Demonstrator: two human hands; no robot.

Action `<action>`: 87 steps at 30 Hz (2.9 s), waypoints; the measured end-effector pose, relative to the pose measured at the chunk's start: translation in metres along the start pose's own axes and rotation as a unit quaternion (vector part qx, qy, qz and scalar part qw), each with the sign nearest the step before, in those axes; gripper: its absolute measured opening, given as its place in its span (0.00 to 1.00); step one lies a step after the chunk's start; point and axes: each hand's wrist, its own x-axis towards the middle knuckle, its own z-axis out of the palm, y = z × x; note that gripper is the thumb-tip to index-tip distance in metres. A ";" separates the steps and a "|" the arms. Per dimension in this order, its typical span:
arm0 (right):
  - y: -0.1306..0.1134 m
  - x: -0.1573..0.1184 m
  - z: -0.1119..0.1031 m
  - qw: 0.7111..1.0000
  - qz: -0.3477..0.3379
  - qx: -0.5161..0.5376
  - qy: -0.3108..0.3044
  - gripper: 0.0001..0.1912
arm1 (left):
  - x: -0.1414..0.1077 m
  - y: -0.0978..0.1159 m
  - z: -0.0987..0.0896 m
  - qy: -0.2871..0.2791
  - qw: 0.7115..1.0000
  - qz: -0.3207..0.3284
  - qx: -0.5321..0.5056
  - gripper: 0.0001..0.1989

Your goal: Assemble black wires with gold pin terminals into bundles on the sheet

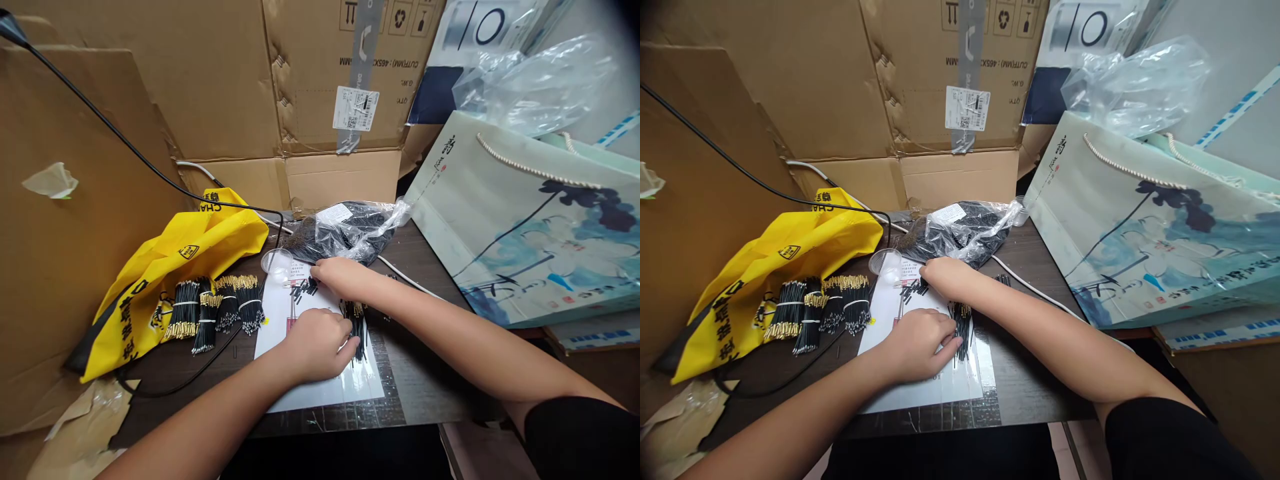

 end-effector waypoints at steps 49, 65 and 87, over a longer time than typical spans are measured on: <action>-0.003 -0.094 0.033 0.995 -0.019 0.006 0.098 0.14 | -0.004 -0.032 -0.022 -0.033 0.987 -0.157 0.024 0.19; 0.015 -0.099 0.052 0.927 0.020 0.192 0.322 0.11 | 0.003 -0.023 -0.017 -0.038 0.979 -0.164 0.118 0.13; 0.008 -0.098 0.056 0.890 -0.026 0.257 0.375 0.10 | 0.002 -0.028 -0.011 0.128 0.985 -0.112 -0.021 0.09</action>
